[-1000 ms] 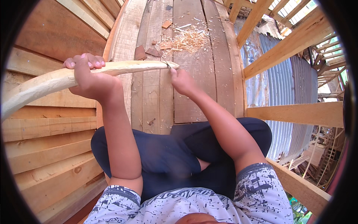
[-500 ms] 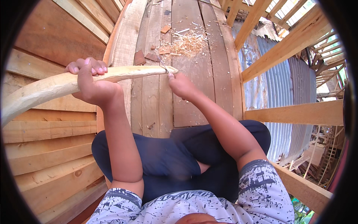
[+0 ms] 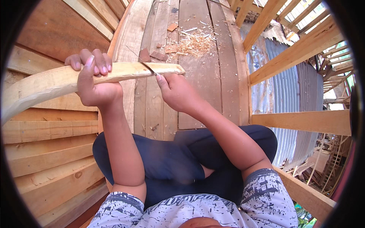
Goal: The person sits cross-legged on a wooden floor and carves a long, curved piece of wood using a small metal tool. They hold the wood with their left hand and use the tool in their right hand to shave off thin layers, creating wood shavings that accumulate on the floor.
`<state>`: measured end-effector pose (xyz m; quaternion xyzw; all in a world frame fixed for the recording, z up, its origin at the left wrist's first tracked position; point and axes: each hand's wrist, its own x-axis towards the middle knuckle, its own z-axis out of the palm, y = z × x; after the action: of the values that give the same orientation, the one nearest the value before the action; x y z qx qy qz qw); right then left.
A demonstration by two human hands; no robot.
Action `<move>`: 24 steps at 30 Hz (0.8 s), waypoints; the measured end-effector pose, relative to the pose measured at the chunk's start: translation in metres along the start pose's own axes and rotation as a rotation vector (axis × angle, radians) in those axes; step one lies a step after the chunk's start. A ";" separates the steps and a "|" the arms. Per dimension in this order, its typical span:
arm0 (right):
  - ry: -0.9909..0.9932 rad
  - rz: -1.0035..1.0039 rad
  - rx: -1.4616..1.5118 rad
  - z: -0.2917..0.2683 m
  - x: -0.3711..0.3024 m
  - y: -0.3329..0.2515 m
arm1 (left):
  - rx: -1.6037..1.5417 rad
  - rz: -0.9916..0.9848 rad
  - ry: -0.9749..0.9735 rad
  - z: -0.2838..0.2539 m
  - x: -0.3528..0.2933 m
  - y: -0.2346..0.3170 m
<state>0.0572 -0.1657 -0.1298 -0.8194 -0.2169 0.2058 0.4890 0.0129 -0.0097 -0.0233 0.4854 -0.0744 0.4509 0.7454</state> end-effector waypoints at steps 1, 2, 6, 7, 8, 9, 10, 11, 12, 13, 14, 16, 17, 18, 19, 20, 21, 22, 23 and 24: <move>0.014 -0.040 0.006 0.003 -0.003 0.000 | -0.006 -0.006 -0.010 0.004 0.001 -0.001; 0.023 0.012 -0.008 0.007 0.003 0.023 | -0.012 -0.013 -0.019 0.005 0.000 -0.001; 0.049 0.270 -0.071 -0.003 0.023 0.075 | -0.055 0.003 -0.062 0.003 0.001 -0.007; 0.054 0.273 -0.075 -0.002 0.023 0.073 | -0.054 0.007 -0.073 0.003 0.000 -0.006; 0.060 0.276 -0.079 0.000 0.023 0.071 | -0.054 0.010 -0.085 0.004 0.000 -0.004; 0.024 0.203 -0.073 -0.002 0.020 0.049 | -0.041 0.017 -0.078 0.003 0.000 -0.002; -0.018 0.139 -0.063 -0.006 0.009 0.012 | -0.035 0.024 -0.089 0.001 0.000 -0.001; -0.049 0.083 -0.055 -0.011 0.003 -0.006 | -0.040 0.022 -0.106 0.004 0.000 -0.002; -0.031 0.096 -0.026 -0.009 0.005 0.002 | -0.042 0.018 -0.122 0.006 -0.002 -0.002; -0.010 0.111 -0.001 -0.008 0.011 0.016 | -0.036 0.018 -0.120 0.009 -0.004 -0.003; 0.011 0.126 0.023 -0.006 0.014 0.028 | -0.031 0.019 -0.118 0.012 -0.005 -0.005; 0.037 0.175 0.001 -0.003 0.015 0.041 | -0.022 0.022 -0.105 0.015 -0.005 -0.007; 0.051 0.200 -0.011 -0.002 0.015 0.048 | -0.017 0.016 -0.090 0.013 -0.007 -0.007; 0.064 0.211 -0.019 -0.002 0.019 0.046 | -0.007 0.023 -0.079 0.011 -0.004 -0.004; 0.019 0.219 -0.040 -0.005 0.017 0.032 | -0.016 0.017 -0.083 0.008 -0.004 -0.002; 0.022 0.111 -0.046 -0.006 0.011 0.017 | -0.024 0.012 -0.087 0.004 -0.003 0.000; 0.031 0.006 -0.055 -0.008 0.002 0.001 | -0.038 0.004 -0.094 0.002 -0.003 -0.001; 0.032 -0.089 -0.055 -0.005 -0.004 -0.005 | -0.032 -0.005 -0.095 0.002 -0.003 -0.001; 0.002 -0.025 -0.036 -0.003 -0.001 -0.001 | -0.025 -0.013 -0.096 0.005 -0.002 0.000; -0.024 0.050 -0.020 -0.005 0.001 0.006 | -0.025 -0.032 -0.095 0.008 -0.004 0.000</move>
<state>0.0621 -0.1716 -0.1331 -0.8269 -0.2042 0.2257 0.4730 0.0137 -0.0183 -0.0212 0.4981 -0.1074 0.4146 0.7540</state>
